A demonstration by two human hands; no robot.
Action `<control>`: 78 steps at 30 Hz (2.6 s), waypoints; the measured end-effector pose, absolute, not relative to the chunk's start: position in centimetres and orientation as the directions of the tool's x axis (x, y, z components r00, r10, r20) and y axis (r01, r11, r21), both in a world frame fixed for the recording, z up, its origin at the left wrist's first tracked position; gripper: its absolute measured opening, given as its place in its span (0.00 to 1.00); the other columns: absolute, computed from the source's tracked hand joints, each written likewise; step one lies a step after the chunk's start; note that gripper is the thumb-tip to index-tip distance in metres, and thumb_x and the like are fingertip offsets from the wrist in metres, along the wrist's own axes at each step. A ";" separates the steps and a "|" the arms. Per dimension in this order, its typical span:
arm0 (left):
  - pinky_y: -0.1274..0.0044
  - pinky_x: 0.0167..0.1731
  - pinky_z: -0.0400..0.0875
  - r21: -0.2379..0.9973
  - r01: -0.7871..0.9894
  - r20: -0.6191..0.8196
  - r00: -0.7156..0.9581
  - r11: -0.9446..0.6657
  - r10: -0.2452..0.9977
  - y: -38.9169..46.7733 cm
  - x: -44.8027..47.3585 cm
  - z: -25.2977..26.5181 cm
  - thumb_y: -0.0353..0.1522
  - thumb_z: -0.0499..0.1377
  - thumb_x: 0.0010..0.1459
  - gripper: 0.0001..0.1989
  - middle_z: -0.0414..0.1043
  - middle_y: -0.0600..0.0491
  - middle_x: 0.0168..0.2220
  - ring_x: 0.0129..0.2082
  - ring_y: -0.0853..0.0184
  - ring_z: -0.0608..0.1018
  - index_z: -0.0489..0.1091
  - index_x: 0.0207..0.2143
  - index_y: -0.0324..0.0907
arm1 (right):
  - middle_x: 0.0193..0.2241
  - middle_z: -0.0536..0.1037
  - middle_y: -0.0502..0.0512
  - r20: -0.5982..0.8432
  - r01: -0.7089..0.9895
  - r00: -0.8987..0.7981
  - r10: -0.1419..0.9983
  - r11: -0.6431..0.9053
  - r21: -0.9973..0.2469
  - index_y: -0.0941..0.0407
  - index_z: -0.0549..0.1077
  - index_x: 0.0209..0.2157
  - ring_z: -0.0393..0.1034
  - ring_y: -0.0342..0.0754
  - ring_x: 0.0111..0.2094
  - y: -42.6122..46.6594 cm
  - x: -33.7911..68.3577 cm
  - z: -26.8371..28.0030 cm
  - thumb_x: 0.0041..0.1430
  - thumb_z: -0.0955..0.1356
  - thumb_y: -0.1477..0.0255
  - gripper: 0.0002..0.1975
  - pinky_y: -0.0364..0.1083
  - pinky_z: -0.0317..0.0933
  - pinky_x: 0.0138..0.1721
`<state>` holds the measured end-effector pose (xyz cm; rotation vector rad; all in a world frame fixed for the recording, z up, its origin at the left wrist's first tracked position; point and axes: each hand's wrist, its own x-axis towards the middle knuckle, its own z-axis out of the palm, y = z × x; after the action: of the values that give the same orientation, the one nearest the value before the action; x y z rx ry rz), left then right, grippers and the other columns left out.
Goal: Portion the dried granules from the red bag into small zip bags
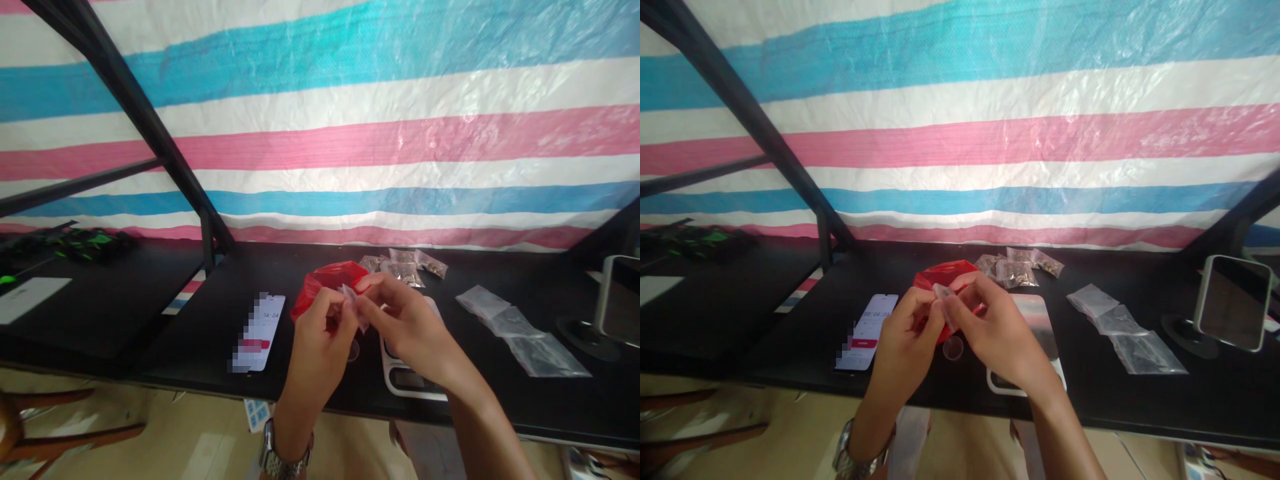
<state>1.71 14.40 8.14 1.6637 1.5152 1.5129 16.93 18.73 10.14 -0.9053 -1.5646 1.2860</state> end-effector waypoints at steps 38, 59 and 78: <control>0.75 0.26 0.55 0.721 0.646 0.461 -0.177 -0.250 0.870 15.0 2.6 6.8 0.30 0.53 0.66 0.15 0.61 0.60 0.21 0.22 0.70 0.65 0.55 0.24 0.46 | 0.23 0.70 0.47 0.338 0.533 -0.365 0.868 0.492 -0.688 0.52 0.63 0.28 0.58 0.45 0.25 19.4 16.4 8.6 0.66 0.65 0.71 0.11 0.46 0.44 0.30; 0.70 0.44 0.69 0.794 0.561 0.440 -0.268 -0.232 0.857 15.3 -0.3 6.6 0.38 0.49 0.76 0.18 0.76 0.51 0.37 0.40 0.62 0.74 0.73 0.34 0.44 | 0.23 0.75 0.45 -0.060 -0.238 -0.322 0.945 -0.142 -0.961 0.53 0.72 0.41 0.70 0.45 0.24 20.8 15.0 5.7 0.56 0.75 0.45 0.26 0.44 0.63 0.27; 0.65 0.48 0.75 0.764 0.645 0.455 -0.547 0.008 0.702 16.4 -2.3 3.2 0.31 0.54 0.70 0.08 0.80 0.44 0.44 0.46 0.56 0.82 0.73 0.46 0.43 | 0.36 0.85 0.55 0.258 0.339 -0.145 0.955 0.293 -0.894 0.53 0.79 0.51 0.77 0.52 0.32 21.9 14.2 4.6 0.62 0.72 0.64 0.17 0.50 0.68 0.38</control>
<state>-2.29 16.39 3.17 1.4661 2.1902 1.6059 14.22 21.90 4.62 -1.1956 -1.6668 0.8646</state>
